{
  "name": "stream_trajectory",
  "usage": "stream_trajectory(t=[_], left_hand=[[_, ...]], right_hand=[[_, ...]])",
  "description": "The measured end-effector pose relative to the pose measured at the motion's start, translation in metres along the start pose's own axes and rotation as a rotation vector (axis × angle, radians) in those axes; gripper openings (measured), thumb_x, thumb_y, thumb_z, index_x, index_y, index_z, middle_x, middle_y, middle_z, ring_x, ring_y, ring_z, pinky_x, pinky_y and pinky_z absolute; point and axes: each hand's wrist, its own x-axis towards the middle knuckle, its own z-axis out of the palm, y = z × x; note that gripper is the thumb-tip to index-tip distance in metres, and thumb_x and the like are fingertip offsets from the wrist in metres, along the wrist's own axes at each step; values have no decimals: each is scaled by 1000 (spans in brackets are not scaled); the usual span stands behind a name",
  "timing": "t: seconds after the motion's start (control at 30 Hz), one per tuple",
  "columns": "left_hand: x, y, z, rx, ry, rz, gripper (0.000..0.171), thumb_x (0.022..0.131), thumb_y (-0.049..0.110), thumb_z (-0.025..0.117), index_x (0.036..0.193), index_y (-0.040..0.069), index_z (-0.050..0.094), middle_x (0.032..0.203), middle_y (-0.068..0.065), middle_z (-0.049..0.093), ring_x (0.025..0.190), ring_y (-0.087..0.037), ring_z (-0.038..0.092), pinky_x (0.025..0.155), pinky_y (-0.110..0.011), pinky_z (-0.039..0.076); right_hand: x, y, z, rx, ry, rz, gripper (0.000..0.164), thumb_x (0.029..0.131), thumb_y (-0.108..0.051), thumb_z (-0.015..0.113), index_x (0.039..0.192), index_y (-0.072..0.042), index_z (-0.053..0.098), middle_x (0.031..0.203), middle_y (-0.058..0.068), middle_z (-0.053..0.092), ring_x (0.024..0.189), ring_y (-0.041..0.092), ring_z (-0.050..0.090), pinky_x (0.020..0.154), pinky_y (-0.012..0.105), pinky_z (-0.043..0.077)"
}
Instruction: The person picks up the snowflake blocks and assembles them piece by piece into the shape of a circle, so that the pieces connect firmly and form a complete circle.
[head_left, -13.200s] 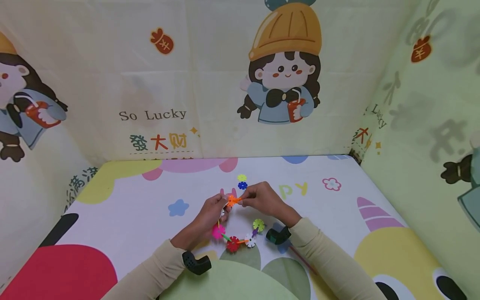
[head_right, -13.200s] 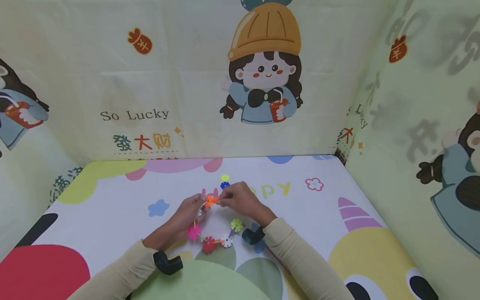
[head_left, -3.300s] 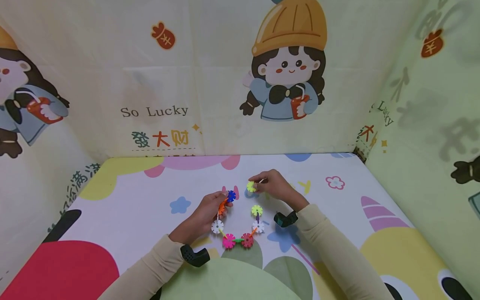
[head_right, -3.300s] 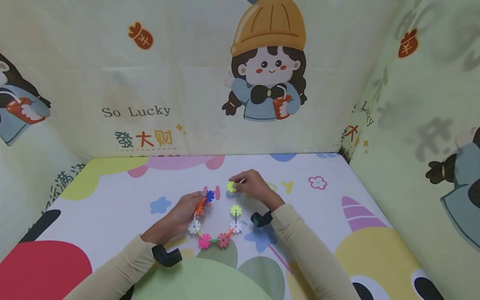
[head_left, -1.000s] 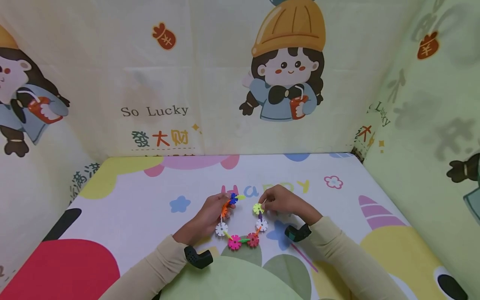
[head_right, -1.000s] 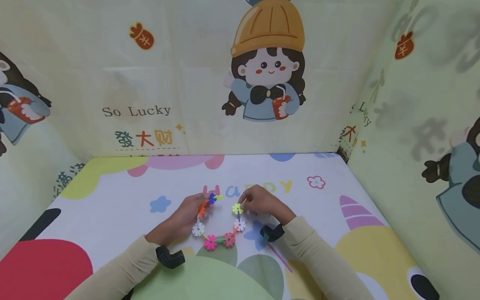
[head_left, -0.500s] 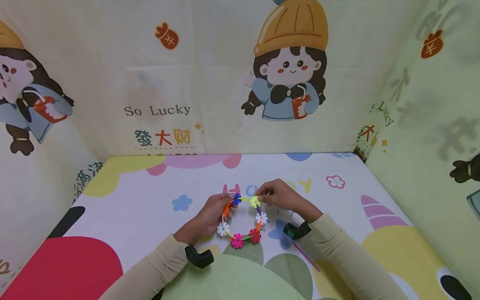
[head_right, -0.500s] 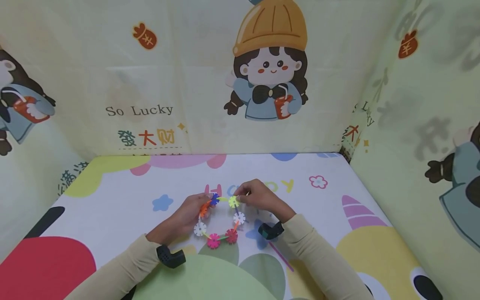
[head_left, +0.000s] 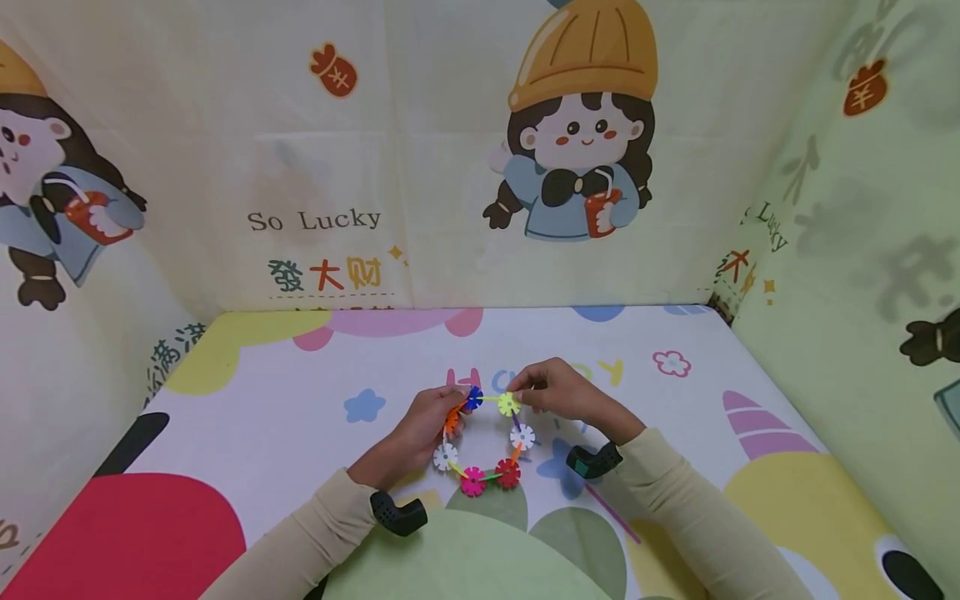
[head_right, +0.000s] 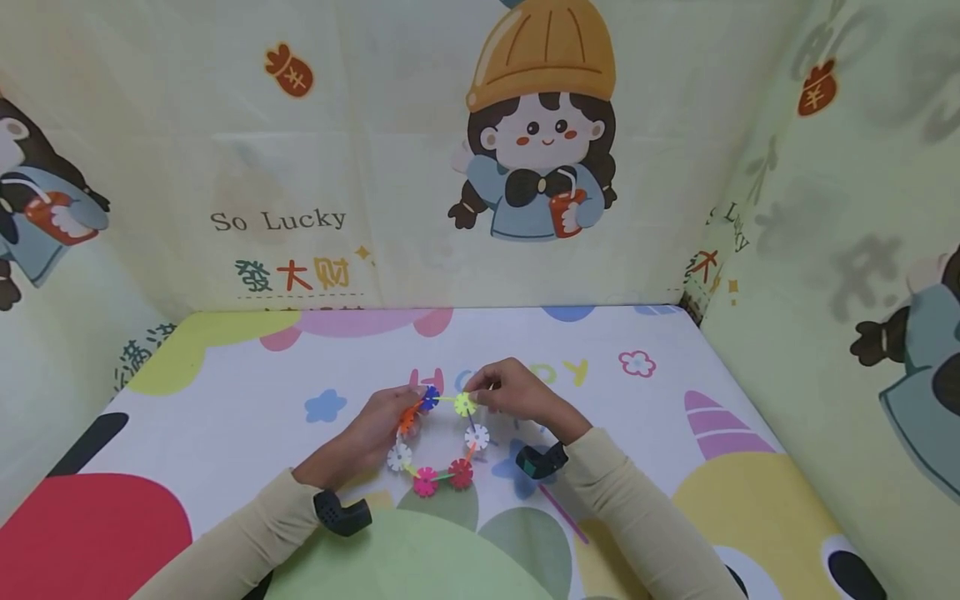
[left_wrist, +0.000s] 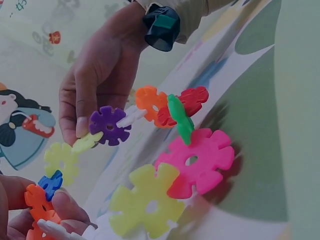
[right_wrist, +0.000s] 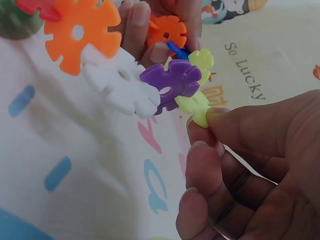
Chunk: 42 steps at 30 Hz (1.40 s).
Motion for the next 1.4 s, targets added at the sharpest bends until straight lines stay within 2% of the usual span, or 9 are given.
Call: stream_trajectory(t=[0.37, 0.67, 1.03, 1.23, 1.4], left_hand=[[-1, 2, 1, -11, 23, -11, 32, 104, 21, 48, 119, -5, 59, 91, -13, 58, 57, -13, 46, 52, -19, 43], [-1, 4, 2, 15, 39, 0, 31, 103, 22, 49, 111, -5, 62, 85, -10, 55, 58, -14, 47, 54, -20, 43], [-1, 0, 2, 17, 64, 7, 35, 103, 26, 49, 112, -5, 63, 83, -9, 56, 64, -15, 48, 56, -20, 40], [-1, -4, 2, 0, 28, 31, 39, 104, 25, 47, 111, -10, 62, 84, -10, 58, 61, -13, 47, 55, -20, 40], [1, 2, 2, -9, 5, 17, 39, 104, 26, 48, 113, -9, 62, 85, -11, 59, 62, -14, 48, 57, -21, 42]], right_hand=[[1, -3, 1, 12, 4, -6, 10, 92, -7, 66, 99, -4, 72, 87, 3, 67, 61, 19, 54, 58, 34, 48], [4, -6, 8, 104, 1, -2, 10, 92, 0, 63, 99, 2, 70, 87, 7, 68, 69, 21, 66, 68, 34, 56], [9, -13, 18, 62, 110, -4, 9, 91, 4, 63, 94, 3, 71, 86, 8, 69, 65, 19, 65, 64, 33, 56], [10, -14, 25, 8, 154, 12, 9, 91, 2, 64, 92, 0, 72, 85, 5, 68, 65, 15, 63, 63, 29, 55], [9, -12, 23, 18, 178, 1, 10, 92, 2, 62, 93, 0, 72, 83, 5, 68, 63, 16, 62, 61, 30, 54]])
